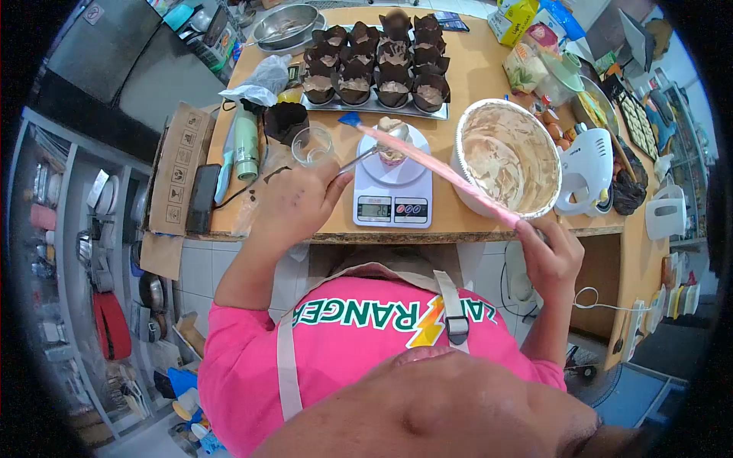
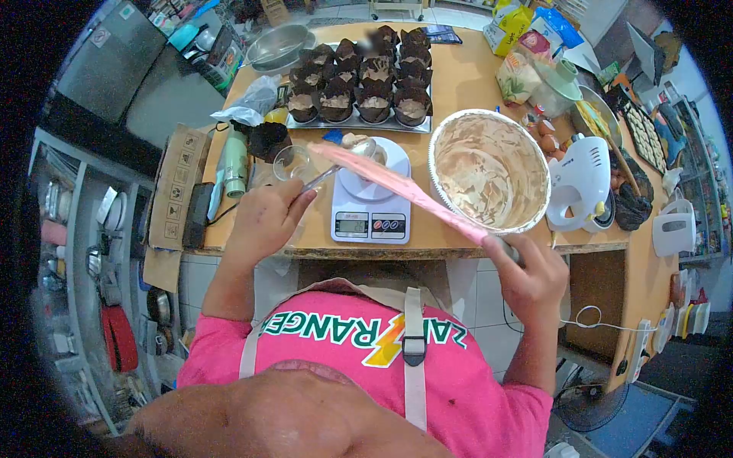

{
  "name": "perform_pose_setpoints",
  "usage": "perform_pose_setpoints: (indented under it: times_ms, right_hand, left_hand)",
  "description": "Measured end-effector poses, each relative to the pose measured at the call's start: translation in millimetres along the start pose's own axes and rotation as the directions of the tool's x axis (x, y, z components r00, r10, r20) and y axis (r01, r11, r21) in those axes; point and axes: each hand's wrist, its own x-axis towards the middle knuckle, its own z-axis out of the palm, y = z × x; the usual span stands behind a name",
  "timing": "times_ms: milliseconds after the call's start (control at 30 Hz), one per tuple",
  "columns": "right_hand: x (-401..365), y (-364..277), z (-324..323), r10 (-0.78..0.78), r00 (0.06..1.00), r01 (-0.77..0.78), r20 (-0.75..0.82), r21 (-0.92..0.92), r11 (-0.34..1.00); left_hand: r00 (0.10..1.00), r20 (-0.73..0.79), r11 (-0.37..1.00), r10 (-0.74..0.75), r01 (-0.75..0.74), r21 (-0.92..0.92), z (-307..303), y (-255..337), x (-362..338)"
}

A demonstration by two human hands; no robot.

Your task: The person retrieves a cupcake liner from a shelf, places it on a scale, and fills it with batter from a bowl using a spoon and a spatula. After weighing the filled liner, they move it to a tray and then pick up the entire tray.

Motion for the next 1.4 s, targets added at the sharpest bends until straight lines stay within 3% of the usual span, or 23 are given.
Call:
perform_pose_setpoints:
  times_ms: [200,267,367,533,600,800,1000,1233,1333,1400]
  right_hand:
    - [4.4,-7.5,-0.4,-0.017,0.996,0.017,0.087,-0.005,1.000]
    - [3.8,-6.4,2.4,-0.012,0.997,0.013,0.071,-0.017,1.000]
    - [5.0,-7.3,4.2,0.006,0.998,-0.004,0.069,-0.025,1.000]
    - [9.7,-6.9,4.2,0.041,0.993,-0.040,0.111,-0.004,0.999]
    - [11.8,-6.5,2.5,0.103,0.987,-0.119,0.119,0.135,0.984]
    - [12.2,-2.4,-2.6,0.182,0.975,-0.209,0.129,0.242,0.947]
    - [19.2,2.6,-12.7,0.139,0.973,-0.174,0.182,0.190,0.966]
    - [35.7,11.6,-26.6,0.102,0.974,-0.145,0.202,0.206,0.968]
    - [40.8,19.7,-25.7,0.147,0.949,-0.239,0.280,0.331,0.913]
    - [36.0,33.8,-20.0,0.224,0.883,-0.438,0.412,0.556,0.707]
  left_hand:
    - [0.999,-0.016,0.999,0.031,-0.030,0.045,1.8,-0.1,-2.6]
    - [0.988,-0.098,0.989,0.118,-0.107,0.106,5.9,-5.3,-3.7]
    - [0.999,-0.011,0.990,0.050,-0.048,0.130,2.1,-5.2,-7.3]
    - [0.993,-0.047,0.986,0.108,-0.101,0.131,-1.5,-11.4,-9.3]
    - [0.994,-0.043,0.984,0.104,-0.096,0.147,-2.7,-13.7,-8.7]
    - [0.975,-0.151,0.973,0.160,-0.131,0.188,-6.8,-16.4,-5.9]
    - [0.967,-0.159,0.942,0.200,-0.146,0.301,-15.4,-19.7,2.0]
    - [0.967,-0.063,0.893,0.247,-0.202,0.402,-32.8,-14.3,19.5]
    - [0.971,-0.064,0.895,0.231,-0.186,0.405,-36.9,-13.2,24.0]
    - [0.974,-0.075,0.906,0.213,-0.168,0.389,-37.9,-15.5,25.7]
